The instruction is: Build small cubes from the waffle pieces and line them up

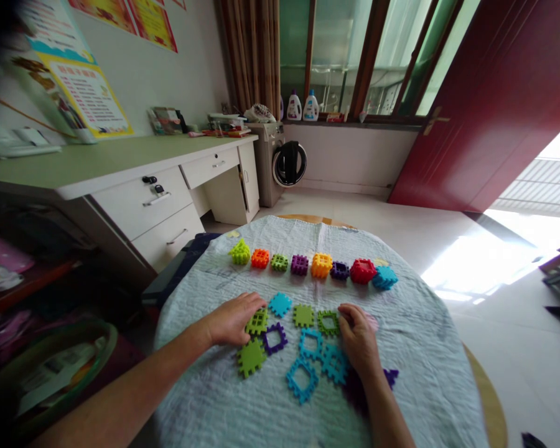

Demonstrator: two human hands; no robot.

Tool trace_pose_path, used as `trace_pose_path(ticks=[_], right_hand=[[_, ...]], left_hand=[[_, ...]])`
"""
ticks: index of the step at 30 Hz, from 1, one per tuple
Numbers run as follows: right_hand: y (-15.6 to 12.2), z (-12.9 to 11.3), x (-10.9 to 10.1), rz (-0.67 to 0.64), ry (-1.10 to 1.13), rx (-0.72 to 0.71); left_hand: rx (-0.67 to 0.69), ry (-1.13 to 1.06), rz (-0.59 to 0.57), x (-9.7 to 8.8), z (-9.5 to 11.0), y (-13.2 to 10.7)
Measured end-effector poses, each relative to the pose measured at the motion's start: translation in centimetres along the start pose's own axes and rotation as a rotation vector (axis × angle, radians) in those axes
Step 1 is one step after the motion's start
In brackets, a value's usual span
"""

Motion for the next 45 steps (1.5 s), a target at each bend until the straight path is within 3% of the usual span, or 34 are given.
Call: trace_pose_path(ticks=[2,11,16,20,25,31,42,45], right_hand=[[0.1,0.0,0.0,0.0,0.008,-0.001],[0.0,0.0,0.0,0.008,0.013,-0.011],[-0.1,0.1,0.0,0.008,0.013,-0.008],[0.0,0.2,0.1,0.002,0.009,-0.003],[0.1,0.3,0.1,-0.004,0.029,0.003],[0.0,0.3,0.1,-0.012,0.022,0.0],[0.0,0.0,0.0,0.008,0.008,-0.003],[0.0,-0.1,0.0,0.004,0.013,-0.009]], left_hand=[[-0.031,0.034,-0.07,-0.1,0.3,0.1],[-0.062,0.02,-0.057,-0.2,0.2,0.2],[-0.072,-0.069,0.046,-0.9,0.1,-1.1],[-0.123,-0.208,0.174,-1.3,1.2,-3.2],[-0.238,-0.289,0.174,1.0,3.6,-5.0],[-0.371,-0.203,0.088,3.8,5.3,-5.4],[-0.343,-0.198,0.09,4.2,4.4,-5.2],[-0.311,-0.211,0.138,3.0,3.9,-5.2]])
Point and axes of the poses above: each hand's wrist, its own y-axis towards the middle knuckle, its own x-axis out of the palm, z = x × y, the point moved 4 cm from there along y, towards the middle knuckle, and after that the axes turned 13 degrees about -z, right-handed, at the moved point
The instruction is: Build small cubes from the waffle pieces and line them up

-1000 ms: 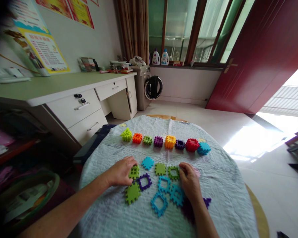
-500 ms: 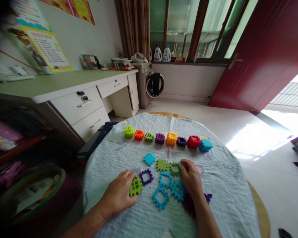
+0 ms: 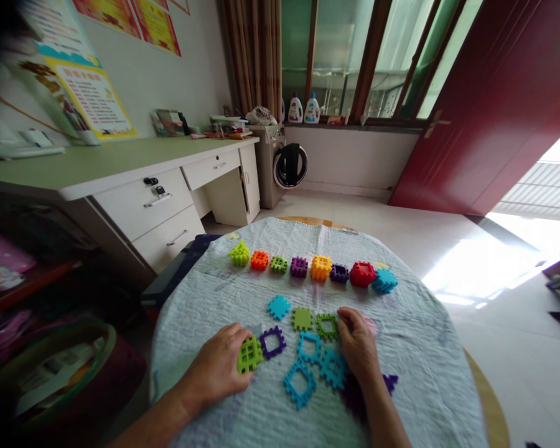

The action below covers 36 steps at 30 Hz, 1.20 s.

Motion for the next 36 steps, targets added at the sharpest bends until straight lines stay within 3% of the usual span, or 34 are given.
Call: trace_pose_path(ticks=[5,9,13,16,20,36], right_hand=[[-0.1,-0.1,0.0,-0.006,0.006,0.004],[-0.1,-0.2,-0.1,0.006,0.003,0.004],[-0.1,-0.3,-0.1,0.008,-0.006,0.003],[-0.1,-0.3,-0.1,0.001,-0.012,0.004],[-0.1,-0.1,0.0,-0.014,0.007,0.004],[-0.3,-0.4,-0.2,0.002,0.02,0.021]], left_hand=[[0.162,0.075,0.15,-6.1,1.1,3.1],[0.263,0.22,0.193,-11.0,2.1,9.3],[0.227,0.364,0.138,-13.4,2.0,15.7],[0.204,0.44,0.049,-13.5,1.7,18.8],[0.215,0.479,-0.026,-12.6,1.5,20.7],[0.133,0.488,-0.169,-10.3,1.6,22.4]])
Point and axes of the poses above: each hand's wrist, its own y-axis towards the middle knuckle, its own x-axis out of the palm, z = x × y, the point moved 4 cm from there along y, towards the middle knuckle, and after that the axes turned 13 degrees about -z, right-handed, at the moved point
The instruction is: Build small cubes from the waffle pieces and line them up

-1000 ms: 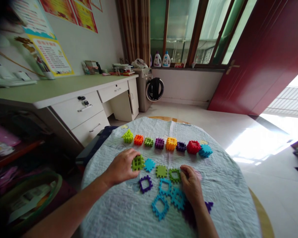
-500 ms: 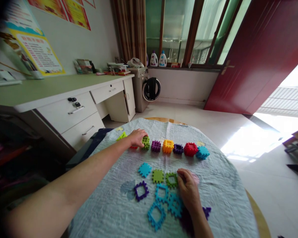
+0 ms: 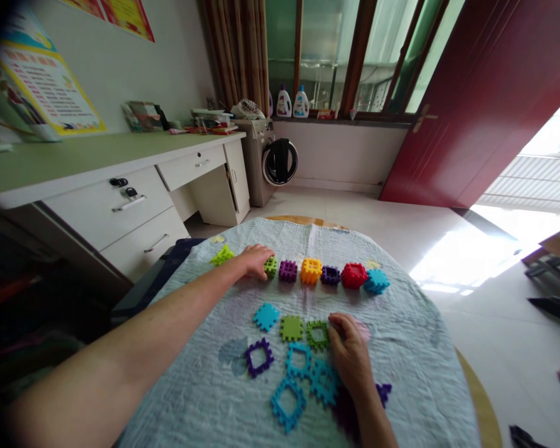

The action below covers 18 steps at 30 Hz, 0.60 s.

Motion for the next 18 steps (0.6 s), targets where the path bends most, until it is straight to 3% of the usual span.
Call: trace_pose_path(ticks=[14,18], right_hand=[[0.0,0.0,0.0,-0.004,0.03,0.016],[0.0,-0.1,0.0,-0.006,0.055,0.024]], left_hand=[[0.041,-0.07,0.023,0.9,-0.9,1.0],[0.039,-0.098,0.122,0.4,-0.5,-0.4]])
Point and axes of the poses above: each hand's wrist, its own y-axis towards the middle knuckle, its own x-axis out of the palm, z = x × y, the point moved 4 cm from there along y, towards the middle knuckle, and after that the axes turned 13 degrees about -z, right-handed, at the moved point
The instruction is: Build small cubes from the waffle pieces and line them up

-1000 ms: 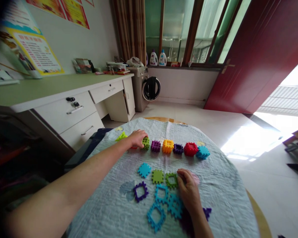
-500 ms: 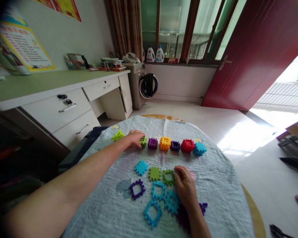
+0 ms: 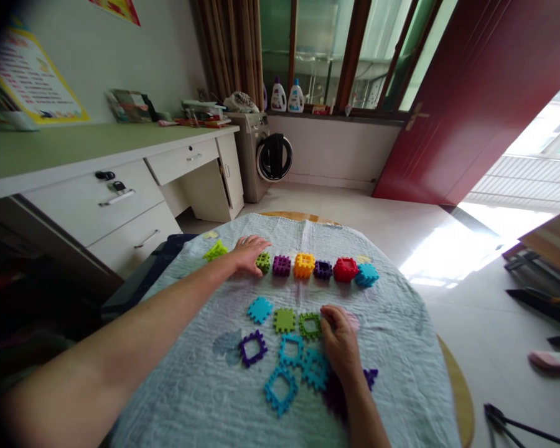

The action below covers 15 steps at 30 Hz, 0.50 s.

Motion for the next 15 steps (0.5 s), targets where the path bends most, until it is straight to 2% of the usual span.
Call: trace_pose_path(ticks=[2,4,5,7,9,12,15], right_hand=[[0.0,0.1,0.0,0.0,0.022,0.011],[0.1,0.3,0.1,-0.003,0.068,0.039],[0.1,0.5,0.1,-0.005,0.1,0.059],[0.3,0.9,0.1,-0.019,0.163,0.103],[0.5,1.2,-0.1,-0.04,0.192,0.143],[0.7,1.2,-0.4,-0.069,0.189,0.167],[0.7,1.1,-0.6,-0.116,0.197,0.188]], left_hand=[[0.023,-0.014,0.148,-0.5,0.9,-2.2],[0.056,-0.055,0.34,-0.3,2.0,-5.6],[0.072,-0.082,0.421,0.3,2.5,-7.5],[0.092,-0.149,0.509,2.6,3.4,-11.1],[0.076,-0.216,0.51,5.8,3.9,-13.9],[-0.044,-0.286,0.467,10.1,3.6,-16.2],[-0.163,-0.29,0.445,11.9,3.1,-16.7]])
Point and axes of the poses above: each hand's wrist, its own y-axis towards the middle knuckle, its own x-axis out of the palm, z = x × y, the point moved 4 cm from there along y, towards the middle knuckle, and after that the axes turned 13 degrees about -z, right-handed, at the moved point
